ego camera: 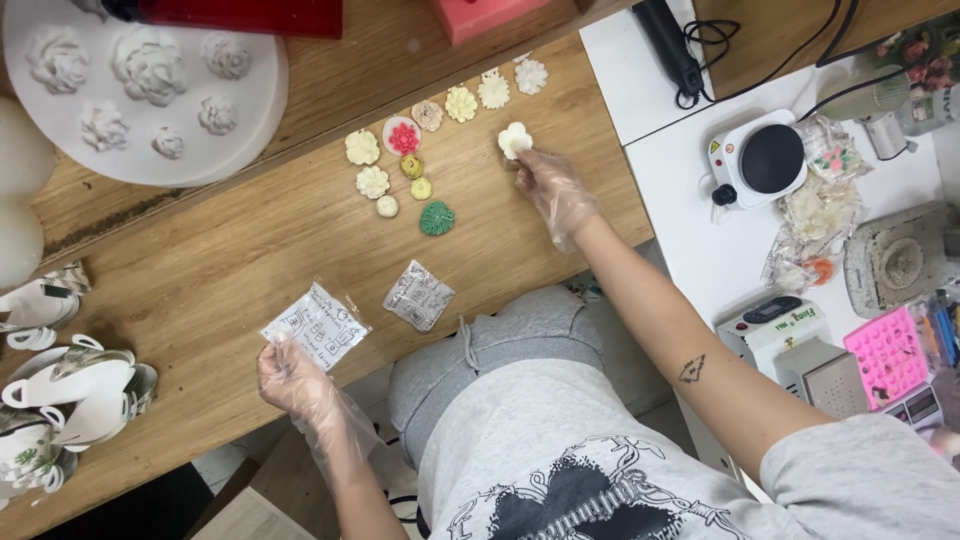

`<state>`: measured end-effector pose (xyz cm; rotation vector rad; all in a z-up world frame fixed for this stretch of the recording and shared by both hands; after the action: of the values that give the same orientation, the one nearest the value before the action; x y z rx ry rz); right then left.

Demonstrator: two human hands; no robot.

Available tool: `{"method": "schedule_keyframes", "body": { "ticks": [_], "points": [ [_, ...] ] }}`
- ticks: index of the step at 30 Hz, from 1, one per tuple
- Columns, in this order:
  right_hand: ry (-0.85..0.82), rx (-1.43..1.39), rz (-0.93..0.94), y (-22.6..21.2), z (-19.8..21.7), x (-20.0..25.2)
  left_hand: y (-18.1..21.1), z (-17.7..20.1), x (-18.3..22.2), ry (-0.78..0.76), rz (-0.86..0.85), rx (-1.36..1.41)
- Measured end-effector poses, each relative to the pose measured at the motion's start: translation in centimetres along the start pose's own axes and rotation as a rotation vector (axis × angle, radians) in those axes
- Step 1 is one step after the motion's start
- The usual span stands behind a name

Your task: Packaging small decorative flower-shaped wax melts into small bags.

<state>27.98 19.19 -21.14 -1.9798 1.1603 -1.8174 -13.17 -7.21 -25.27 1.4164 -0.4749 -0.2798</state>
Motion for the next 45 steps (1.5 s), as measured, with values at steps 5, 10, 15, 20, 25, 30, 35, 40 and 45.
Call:
{"method": "schedule_keyframes", "body": {
  "ticks": [5, 10, 15, 20, 25, 30, 35, 40, 45],
  "points": [
    [0.143, 0.128, 0.051, -0.7, -1.2, -2.1, 1.3, -0.1, 0.1, -0.057, -0.064, -0.062],
    [0.195, 0.161, 0.057, -0.6, -1.4, -4.7, 3.5, -0.8, 0.6, -0.024, 0.033, -0.166],
    [0.177, 0.103, 0.046, 0.8, -0.1, -8.0, 4.0, -1.0, 0.9, -0.017, 0.071, -0.165],
    [0.243, 0.174, 0.071, -1.4, -1.5, -2.8, -0.6, 0.7, -1.0, -0.057, -0.015, -0.176],
    [0.335, 0.258, 0.153, -2.5, -1.6, 1.5, 1.3, -0.2, -0.5, -0.042, 0.043, -0.067],
    [0.287, 0.637, 0.544, -0.6, 0.2, 0.4, -3.1, 1.6, -2.0, -0.057, 0.001, -0.067],
    [0.192, 0.803, 0.561, 0.3, 0.5, 0.2, -2.5, 1.0, -1.3, -0.018, -0.003, -0.133],
    [0.187, 0.881, 0.666, 2.0, 1.5, -1.7, 0.0, -0.5, 1.0, 0.050, 0.189, -0.082],
    [0.214, 0.961, 0.691, 2.3, 2.1, -2.0, -1.5, 0.0, 0.5, -0.015, 0.016, -0.192]
  ]
}}
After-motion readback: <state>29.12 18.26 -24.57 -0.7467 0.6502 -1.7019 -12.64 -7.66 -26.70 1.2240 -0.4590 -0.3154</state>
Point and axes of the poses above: each hand's wrist, its own x-axis away from the middle knuckle, its own z-axis out of the back of the hand, y = z × x, the point moved 4 cm from there along -x, towards the middle knuckle, and after that the axes turned 1 degree about -x, right-handed, at the moved point
